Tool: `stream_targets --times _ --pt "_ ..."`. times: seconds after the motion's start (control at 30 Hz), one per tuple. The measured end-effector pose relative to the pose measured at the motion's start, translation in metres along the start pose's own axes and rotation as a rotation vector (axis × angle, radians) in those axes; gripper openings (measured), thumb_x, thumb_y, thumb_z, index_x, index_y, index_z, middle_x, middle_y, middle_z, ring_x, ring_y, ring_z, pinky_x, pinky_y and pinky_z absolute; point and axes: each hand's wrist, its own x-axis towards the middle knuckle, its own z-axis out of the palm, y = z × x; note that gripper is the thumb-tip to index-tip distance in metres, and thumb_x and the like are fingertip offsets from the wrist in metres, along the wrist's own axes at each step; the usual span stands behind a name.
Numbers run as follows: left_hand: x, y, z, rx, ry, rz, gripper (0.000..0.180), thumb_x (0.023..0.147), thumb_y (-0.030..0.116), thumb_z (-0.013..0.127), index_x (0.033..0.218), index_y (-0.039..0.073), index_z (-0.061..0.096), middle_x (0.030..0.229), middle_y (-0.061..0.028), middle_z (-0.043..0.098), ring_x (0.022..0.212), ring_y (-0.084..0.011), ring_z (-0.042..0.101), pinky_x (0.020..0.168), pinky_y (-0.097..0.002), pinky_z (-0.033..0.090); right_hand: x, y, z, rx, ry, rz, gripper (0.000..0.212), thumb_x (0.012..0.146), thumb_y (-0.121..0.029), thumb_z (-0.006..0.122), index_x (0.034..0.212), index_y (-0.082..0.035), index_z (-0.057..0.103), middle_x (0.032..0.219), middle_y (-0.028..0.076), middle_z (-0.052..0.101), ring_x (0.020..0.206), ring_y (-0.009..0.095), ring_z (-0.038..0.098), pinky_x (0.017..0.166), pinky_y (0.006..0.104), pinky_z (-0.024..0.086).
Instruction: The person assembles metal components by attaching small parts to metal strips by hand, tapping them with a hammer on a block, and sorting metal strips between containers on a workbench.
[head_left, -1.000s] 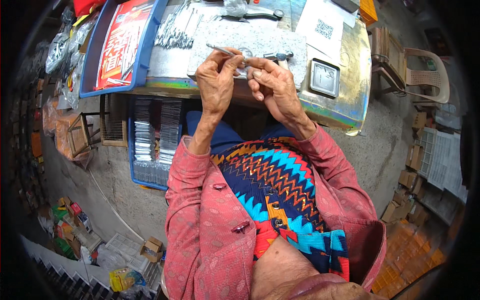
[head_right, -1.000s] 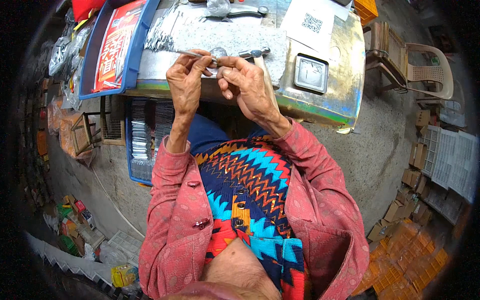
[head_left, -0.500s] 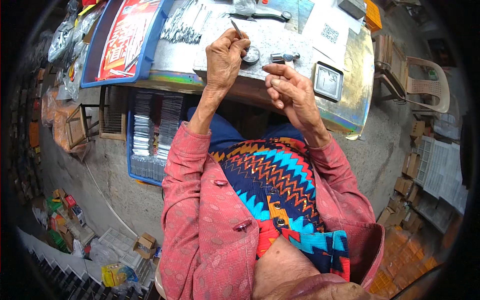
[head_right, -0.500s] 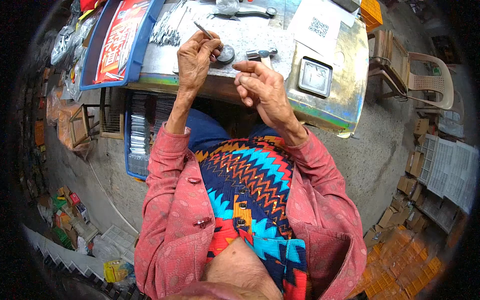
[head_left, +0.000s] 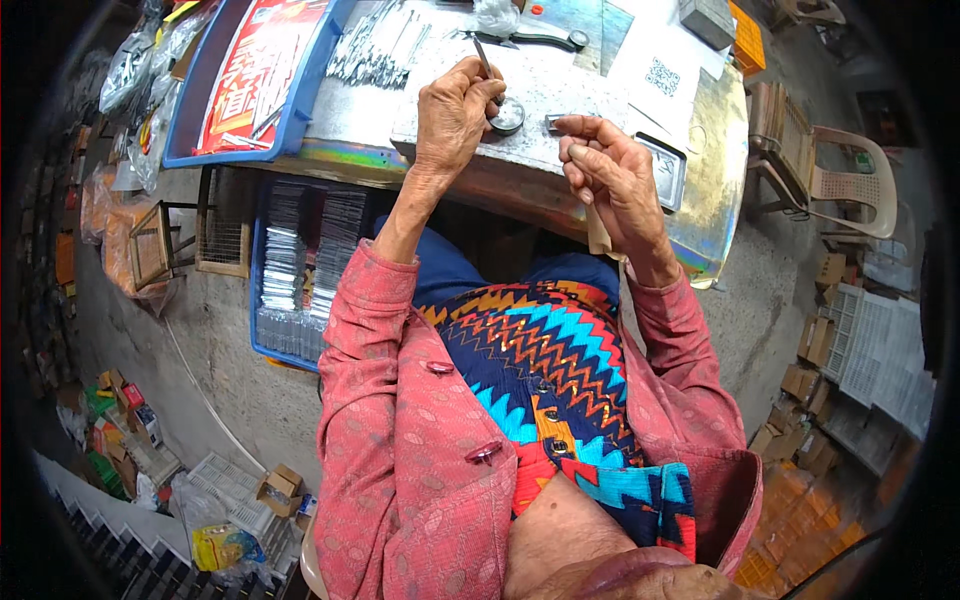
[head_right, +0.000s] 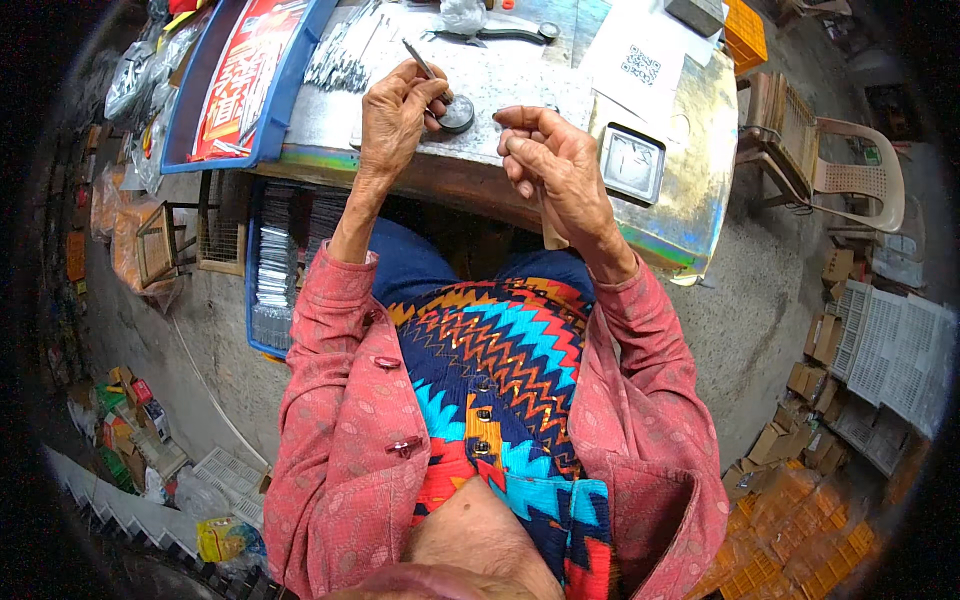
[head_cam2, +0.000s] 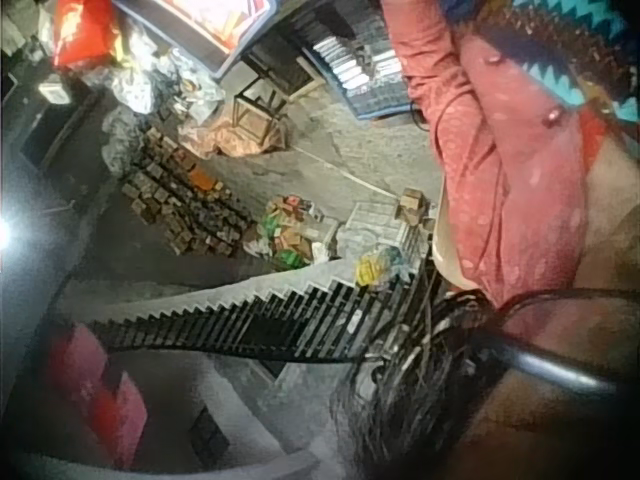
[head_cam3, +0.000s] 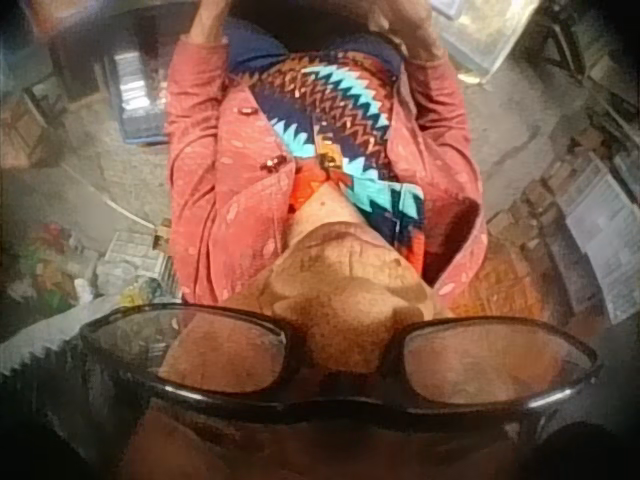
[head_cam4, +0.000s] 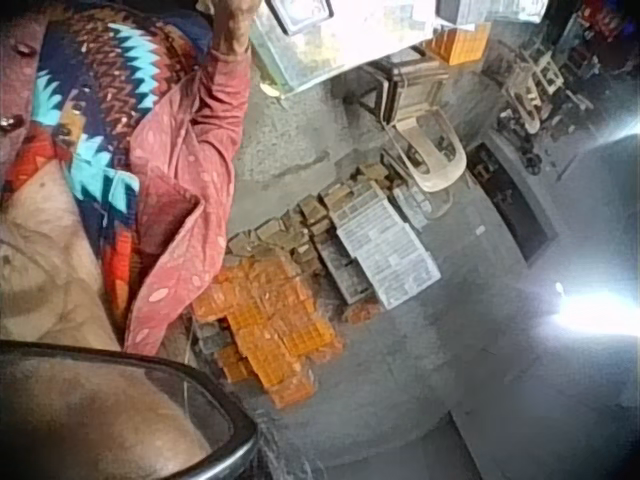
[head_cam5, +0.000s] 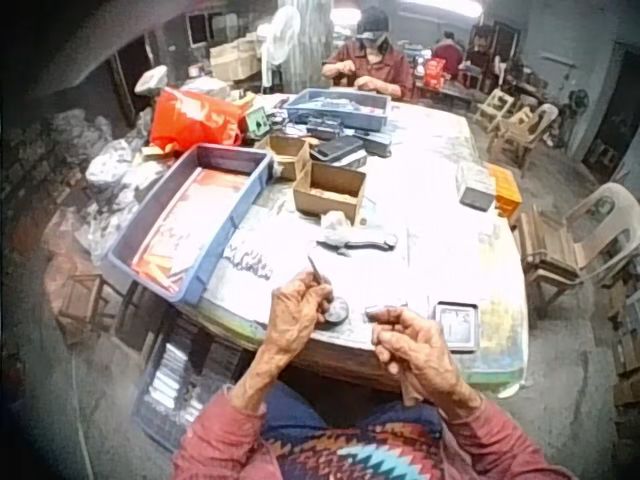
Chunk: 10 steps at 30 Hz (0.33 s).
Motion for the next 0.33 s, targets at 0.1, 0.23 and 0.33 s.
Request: stream_targets --times 0.1,0.23,0.33 --pt "0.0 0.001 0.0 0.007 -0.005 0.007 0.01 0.085 0.011 0.054 0.086 0.004 0.061 0.07 -0.0015 0.06 0.059 -0.0044 0.054 0.047 -0.0157 0.045 0.006 0.0 -0.001 -0.014 -0.006 0.001 0.028 0.085 -0.011 0.053 0.109 0.005 0.05 0.08 0.002 0.053 0.062 0.003 0.049 0.048 0.0139 0.039" --pt "0.0 -0.001 0.002 0.008 0.03 0.07 0.008 0.081 0.007 0.055 0.076 0.004 0.059 0.059 -0.0002 0.056 0.053 -0.0046 0.053 0.044 -0.0197 0.043 0.013 -0.003 0.002 -0.128 -0.022 -0.002 0.028 0.086 -0.011 0.052 0.11 0.003 0.05 0.079 0.002 0.054 0.061 0.004 0.049 0.048 0.0142 0.039" --pt "0.0 -0.002 0.0 0.251 -0.025 0.128 0.008 0.084 0.01 0.055 0.088 0.006 0.061 0.069 0.0002 0.06 0.06 -0.0052 0.055 0.048 -0.0171 0.046 0.02 -0.007 0.004 -0.202 -0.047 -0.022 0.03 0.086 -0.012 0.052 0.112 0.002 0.05 0.08 0.002 0.054 0.062 0.004 0.05 0.048 0.0146 0.04"
